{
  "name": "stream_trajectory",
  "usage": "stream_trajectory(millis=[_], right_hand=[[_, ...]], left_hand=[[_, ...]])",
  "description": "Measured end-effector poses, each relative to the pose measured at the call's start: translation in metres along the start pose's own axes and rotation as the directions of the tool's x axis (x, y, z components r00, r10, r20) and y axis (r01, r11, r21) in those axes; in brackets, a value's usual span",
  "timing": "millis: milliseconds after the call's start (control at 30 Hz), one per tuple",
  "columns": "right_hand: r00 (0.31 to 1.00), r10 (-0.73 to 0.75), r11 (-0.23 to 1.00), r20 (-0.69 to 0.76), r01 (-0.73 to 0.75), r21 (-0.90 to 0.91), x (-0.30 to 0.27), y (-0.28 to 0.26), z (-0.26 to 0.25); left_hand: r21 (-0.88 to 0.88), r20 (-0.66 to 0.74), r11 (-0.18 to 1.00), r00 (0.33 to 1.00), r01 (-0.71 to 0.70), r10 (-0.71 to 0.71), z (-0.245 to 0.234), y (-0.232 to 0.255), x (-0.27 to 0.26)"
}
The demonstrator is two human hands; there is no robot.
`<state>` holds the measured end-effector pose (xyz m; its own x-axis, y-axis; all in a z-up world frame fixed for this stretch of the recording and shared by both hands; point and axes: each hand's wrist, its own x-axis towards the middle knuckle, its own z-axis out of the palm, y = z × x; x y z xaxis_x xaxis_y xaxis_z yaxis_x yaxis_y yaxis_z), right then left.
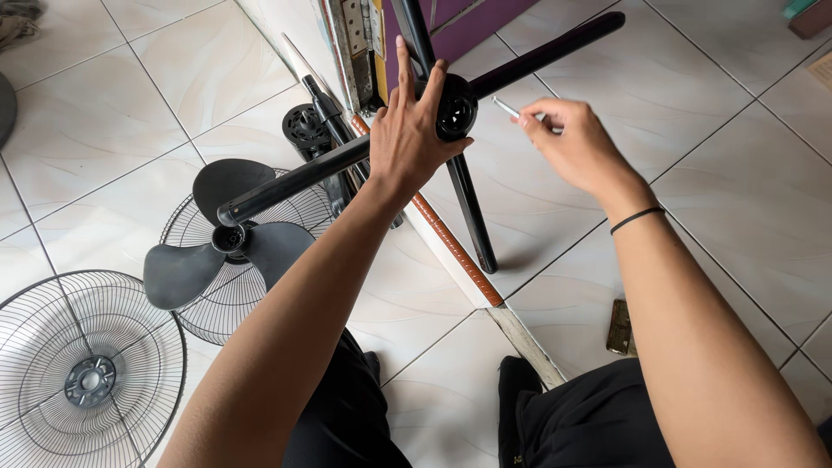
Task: The person assembles the base of an electric fan by inserting a metal pole into a black plastic hub and securing it with a screwdriver. The person tightens the screw multiple times to stabilize the connection.
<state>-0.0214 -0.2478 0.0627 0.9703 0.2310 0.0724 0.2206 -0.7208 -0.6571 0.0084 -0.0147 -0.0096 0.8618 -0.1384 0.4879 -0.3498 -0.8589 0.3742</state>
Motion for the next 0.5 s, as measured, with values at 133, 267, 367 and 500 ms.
stream_trajectory(millis=[133, 267, 367, 500], right_hand=[[0.998, -0.06, 0.998, -0.01, 0.06, 0.007, -0.008, -0.036, -0.011], [0.999, 0.029, 0.973, -0.027, -0.034, -0.227, -0.016, -0.068, -0.004], [0.999, 0.035, 0.925, -0.007, -0.035, -0.377, -0.015, -0.079, 0.001], [0.991, -0.136, 0.854, -0.004, 0.115, -0.507, -0.006, -0.079, 0.003]], left_hand=[[0.004, 0.005, 1.0, 1.0, 0.002, -0.002, -0.001, -0.003, -0.003], [0.003, 0.01, 1.0, 1.0, 0.001, -0.001, -0.002, -0.005, -0.002], [-0.014, 0.005, 1.0, 1.0, -0.001, 0.001, -0.003, -0.006, -0.003], [-0.046, -0.006, 0.999, 1.0, -0.006, 0.006, -0.006, -0.005, -0.005]])
